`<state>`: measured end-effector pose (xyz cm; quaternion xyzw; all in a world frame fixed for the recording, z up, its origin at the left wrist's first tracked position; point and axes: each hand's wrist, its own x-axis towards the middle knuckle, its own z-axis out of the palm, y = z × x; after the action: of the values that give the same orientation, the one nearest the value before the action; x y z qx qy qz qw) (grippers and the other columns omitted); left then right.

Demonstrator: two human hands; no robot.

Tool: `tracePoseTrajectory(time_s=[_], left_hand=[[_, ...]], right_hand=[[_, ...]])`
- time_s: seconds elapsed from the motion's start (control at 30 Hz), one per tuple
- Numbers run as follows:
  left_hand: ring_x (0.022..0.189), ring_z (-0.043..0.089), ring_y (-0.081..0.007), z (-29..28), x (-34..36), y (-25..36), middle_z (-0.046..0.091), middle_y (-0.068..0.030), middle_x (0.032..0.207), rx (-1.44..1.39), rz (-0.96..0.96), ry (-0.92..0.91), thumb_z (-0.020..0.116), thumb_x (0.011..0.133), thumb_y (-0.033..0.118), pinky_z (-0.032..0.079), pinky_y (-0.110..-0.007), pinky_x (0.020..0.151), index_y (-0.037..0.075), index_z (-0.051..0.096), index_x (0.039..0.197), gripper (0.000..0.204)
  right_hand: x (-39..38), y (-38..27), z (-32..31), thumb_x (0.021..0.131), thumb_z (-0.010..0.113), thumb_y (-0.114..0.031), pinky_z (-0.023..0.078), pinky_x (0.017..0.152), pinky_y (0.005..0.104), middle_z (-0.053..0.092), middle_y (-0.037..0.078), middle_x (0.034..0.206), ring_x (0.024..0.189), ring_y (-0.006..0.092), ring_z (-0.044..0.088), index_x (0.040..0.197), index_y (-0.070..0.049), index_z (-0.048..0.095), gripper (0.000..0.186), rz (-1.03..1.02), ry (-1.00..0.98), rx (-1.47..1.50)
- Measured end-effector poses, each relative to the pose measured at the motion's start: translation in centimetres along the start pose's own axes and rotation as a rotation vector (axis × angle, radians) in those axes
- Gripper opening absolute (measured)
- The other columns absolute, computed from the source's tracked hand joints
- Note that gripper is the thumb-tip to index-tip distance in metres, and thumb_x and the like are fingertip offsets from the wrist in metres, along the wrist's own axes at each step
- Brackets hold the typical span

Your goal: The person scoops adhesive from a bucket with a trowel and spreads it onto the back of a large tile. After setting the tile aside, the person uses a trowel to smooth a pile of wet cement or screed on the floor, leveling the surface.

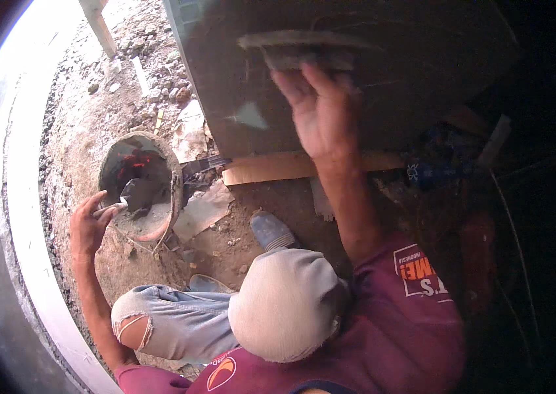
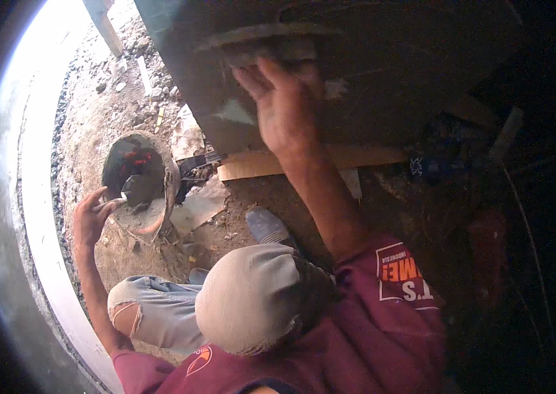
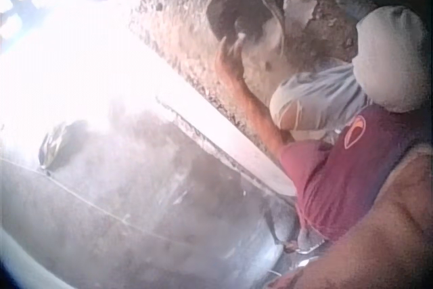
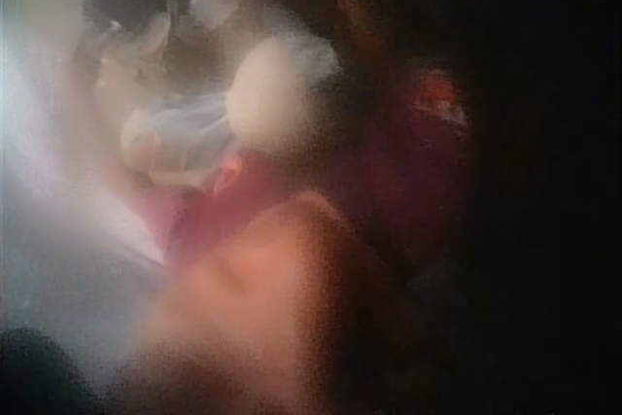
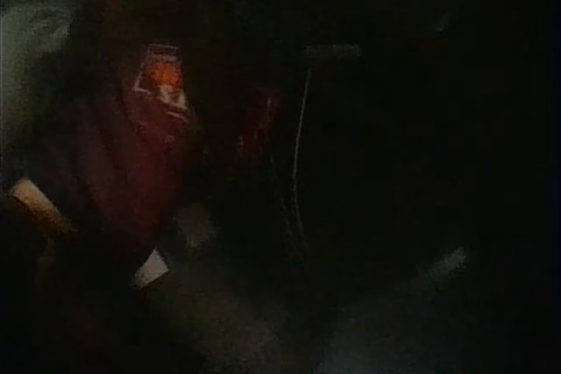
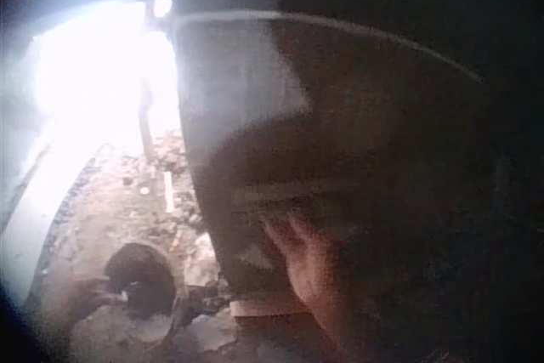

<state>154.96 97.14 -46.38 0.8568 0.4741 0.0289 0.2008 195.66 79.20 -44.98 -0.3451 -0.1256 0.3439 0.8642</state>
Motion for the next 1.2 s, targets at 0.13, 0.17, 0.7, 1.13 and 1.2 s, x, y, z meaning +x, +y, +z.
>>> tracePoseTrajectory(time_s=[0.13,0.17,0.7,1.13,1.2], left_hand=[[0.092,0.071,-0.0259,0.0,-0.3,-0.1,0.067,-0.0147,0.107,0.046,-0.003,-0.036,0.077,0.082,0.010,0.056,-0.036,0.078,0.006,0.065,0.123,0.043],[0.091,0.070,-0.0251,0.1,-0.2,0.0,0.067,-0.0145,0.107,0.059,-0.014,-0.033,0.077,0.082,0.010,0.056,-0.035,0.078,0.006,0.065,0.123,0.043],[0.085,0.068,-0.0280,0.0,1.2,1.2,0.069,-0.0150,0.099,0.208,-0.041,-0.032,0.080,0.080,0.021,0.054,-0.038,0.076,0.008,0.068,0.120,0.044],[0.085,0.068,-0.0281,0.2,1.0,0.7,0.070,-0.0154,0.105,0.196,-0.059,-0.053,0.079,0.080,0.021,0.054,-0.038,0.076,0.008,0.068,0.120,0.043],[0.082,0.068,-0.0278,0.2,1.3,1.1,0.070,-0.0152,0.103,0.170,-0.037,-0.013,0.080,0.079,0.023,0.053,-0.038,0.074,0.008,0.068,0.119,0.045]], right_hand=[[-3.9,-1.3,-5.1,0.091,0.062,-0.003,0.046,0.104,0.0536,0.050,0.009,0.136,0.123,0.0275,0.053,0.142,-0.014,0.039,0.057,0.007,0.308,-0.159],[-4.7,-0.9,-7.3,0.091,0.063,-0.005,0.046,0.102,0.0503,0.052,0.010,0.135,0.122,0.0283,0.054,0.141,-0.011,0.041,0.055,-0.017,0.390,-0.330],[-5.3,8.3,-14.6,0.093,0.065,-0.026,0.048,0.085,0.0423,0.060,0.017,0.113,0.106,0.0316,0.058,0.114,0.001,0.054,0.036,-0.362,0.352,-1.093],[-1.0,4.7,-15.0,0.089,0.070,-0.024,0.049,0.086,0.0423,0.064,0.018,0.108,0.101,0.0342,0.062,0.119,0.000,0.057,0.041,-0.454,0.447,-1.295],[-2.1,8.7,-12.2,0.089,0.071,-0.024,0.048,0.080,0.0432,0.063,0.018,0.099,0.092,0.0362,0.061,0.107,-0.001,0.059,0.032,-0.503,0.313,-1.371]])
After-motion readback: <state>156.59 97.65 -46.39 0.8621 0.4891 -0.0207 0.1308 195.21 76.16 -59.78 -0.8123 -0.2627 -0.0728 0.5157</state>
